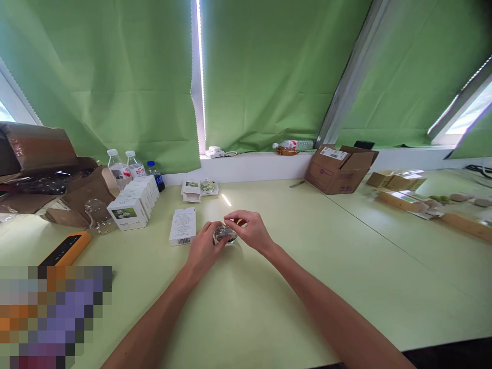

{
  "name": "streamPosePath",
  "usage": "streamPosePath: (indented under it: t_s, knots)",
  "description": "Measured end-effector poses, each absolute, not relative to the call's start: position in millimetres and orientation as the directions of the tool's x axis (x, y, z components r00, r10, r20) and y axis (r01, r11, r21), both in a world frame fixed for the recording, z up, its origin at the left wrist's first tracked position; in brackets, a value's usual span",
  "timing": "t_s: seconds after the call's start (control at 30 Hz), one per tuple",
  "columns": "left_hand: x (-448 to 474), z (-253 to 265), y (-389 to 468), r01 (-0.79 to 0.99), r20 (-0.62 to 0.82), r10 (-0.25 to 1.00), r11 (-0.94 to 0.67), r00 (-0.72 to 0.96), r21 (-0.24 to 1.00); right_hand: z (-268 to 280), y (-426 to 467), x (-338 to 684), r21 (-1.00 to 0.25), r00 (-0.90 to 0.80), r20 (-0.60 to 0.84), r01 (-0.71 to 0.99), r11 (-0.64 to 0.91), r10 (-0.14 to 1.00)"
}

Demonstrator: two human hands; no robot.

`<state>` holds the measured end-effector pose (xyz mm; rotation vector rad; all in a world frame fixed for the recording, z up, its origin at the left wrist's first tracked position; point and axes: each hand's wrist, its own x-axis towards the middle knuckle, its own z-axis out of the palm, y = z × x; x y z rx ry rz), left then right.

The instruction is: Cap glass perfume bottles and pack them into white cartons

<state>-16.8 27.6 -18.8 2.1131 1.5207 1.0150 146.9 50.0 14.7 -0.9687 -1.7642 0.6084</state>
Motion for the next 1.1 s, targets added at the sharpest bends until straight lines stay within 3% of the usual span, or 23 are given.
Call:
streamPosePath:
  t_s: [0.27,0.53,1.1]
  knots:
    - [-16.3,-21.1,27.7,0.685,0.362,0.917,-0.372,0.167,0.627,11.7,52.3,147.9,-0.733,-0.199,0.548,0.353,0.581,0.812]
    - [-16.5,-21.0,28.5,0.694,0.360,0.920,-0.360,0.153,0.623,8.3,51.9,148.4,-0.563,-0.279,0.622,0.490,0.666,0.731]
    - [-17.0,-20.0,28.5,0.697,0.341,0.926,-0.352,0.163,0.624,6.7,53.3,150.9,-0.379,-0.346,0.660,0.614,0.693,0.667]
